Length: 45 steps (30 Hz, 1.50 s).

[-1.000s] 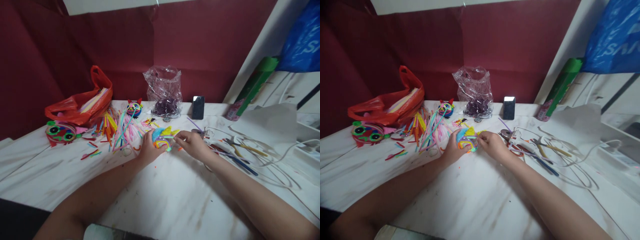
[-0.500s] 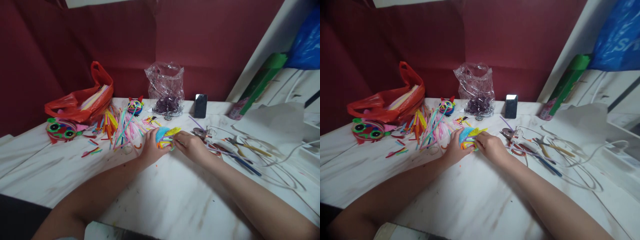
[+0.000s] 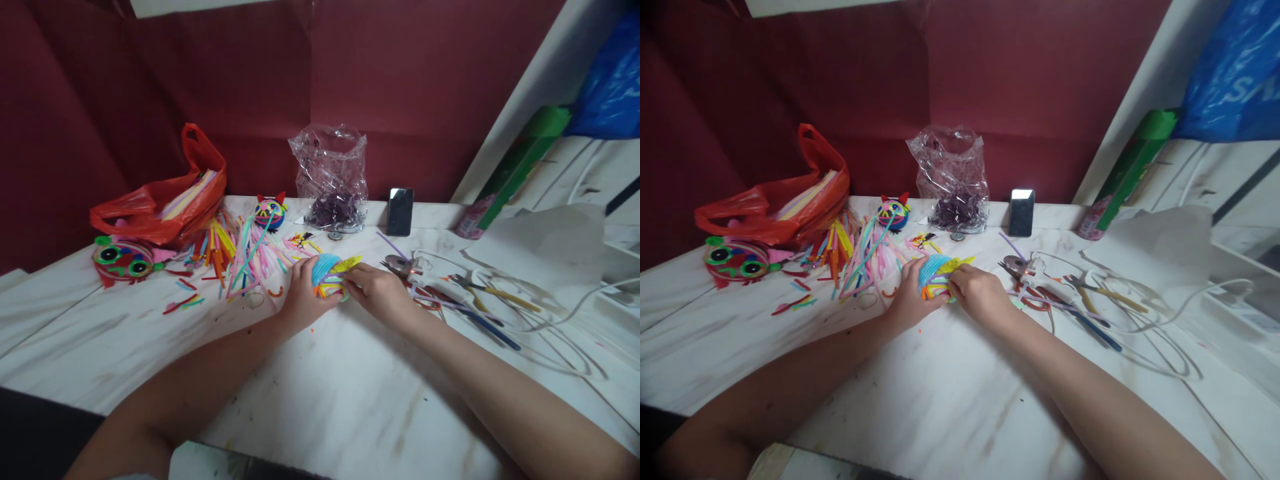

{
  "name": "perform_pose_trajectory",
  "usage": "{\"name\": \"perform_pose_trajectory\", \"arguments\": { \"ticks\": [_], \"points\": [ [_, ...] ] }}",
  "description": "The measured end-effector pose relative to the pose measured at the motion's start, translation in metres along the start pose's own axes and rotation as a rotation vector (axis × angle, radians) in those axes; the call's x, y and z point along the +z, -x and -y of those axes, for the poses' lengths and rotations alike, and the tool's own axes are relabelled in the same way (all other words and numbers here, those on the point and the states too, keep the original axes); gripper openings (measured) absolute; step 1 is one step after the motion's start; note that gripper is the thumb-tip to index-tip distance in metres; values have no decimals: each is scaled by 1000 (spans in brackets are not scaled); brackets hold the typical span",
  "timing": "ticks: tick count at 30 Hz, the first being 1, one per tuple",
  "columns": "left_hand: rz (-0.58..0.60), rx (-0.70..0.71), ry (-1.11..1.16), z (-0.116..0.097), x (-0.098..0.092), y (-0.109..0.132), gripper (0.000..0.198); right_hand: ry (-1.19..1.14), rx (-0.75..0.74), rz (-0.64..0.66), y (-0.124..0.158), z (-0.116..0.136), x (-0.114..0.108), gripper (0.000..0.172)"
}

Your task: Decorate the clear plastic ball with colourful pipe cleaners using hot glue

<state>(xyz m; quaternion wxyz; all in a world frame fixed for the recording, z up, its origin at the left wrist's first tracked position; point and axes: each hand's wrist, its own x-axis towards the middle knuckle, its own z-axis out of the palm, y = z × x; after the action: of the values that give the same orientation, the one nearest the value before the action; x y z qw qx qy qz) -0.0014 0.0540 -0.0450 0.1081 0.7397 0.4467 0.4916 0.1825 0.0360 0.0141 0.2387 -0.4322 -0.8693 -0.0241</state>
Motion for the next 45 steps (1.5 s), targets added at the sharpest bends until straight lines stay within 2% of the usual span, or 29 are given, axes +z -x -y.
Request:
{"name": "perform_pose_trajectory", "arguments": {
  "ticks": [4,6,10,14,18,22,28,34,45],
  "points": [
    [16,-9,50,3,-4,0,49,26,-8,-19,0,-1,3,19],
    [23,-11,62,4,-5,0,42,45,-9,-28,1,-1,3,19],
    [9,-16,43,5,-5,-1,44,36,5,-40,0,1,4,19],
    [5,-32,28,6,-4,-2,44,-67,39,-67,-1,-1,6,14],
    [-13,-52,37,11,-4,-4,45,-198,138,-100,-2,-8,7,9],
    [-42,-87,65,14,-3,-7,44,-338,258,-69,-4,-12,9,9],
    [-52,-91,93,14,-4,-8,43,-491,318,-83,-7,-11,15,12],
    [-50,-108,95,14,-4,-7,44,-465,370,-80,-7,-7,21,10],
    [-65,-116,134,14,-5,-5,42,-398,339,-83,-8,-6,23,10]
  ]
}}
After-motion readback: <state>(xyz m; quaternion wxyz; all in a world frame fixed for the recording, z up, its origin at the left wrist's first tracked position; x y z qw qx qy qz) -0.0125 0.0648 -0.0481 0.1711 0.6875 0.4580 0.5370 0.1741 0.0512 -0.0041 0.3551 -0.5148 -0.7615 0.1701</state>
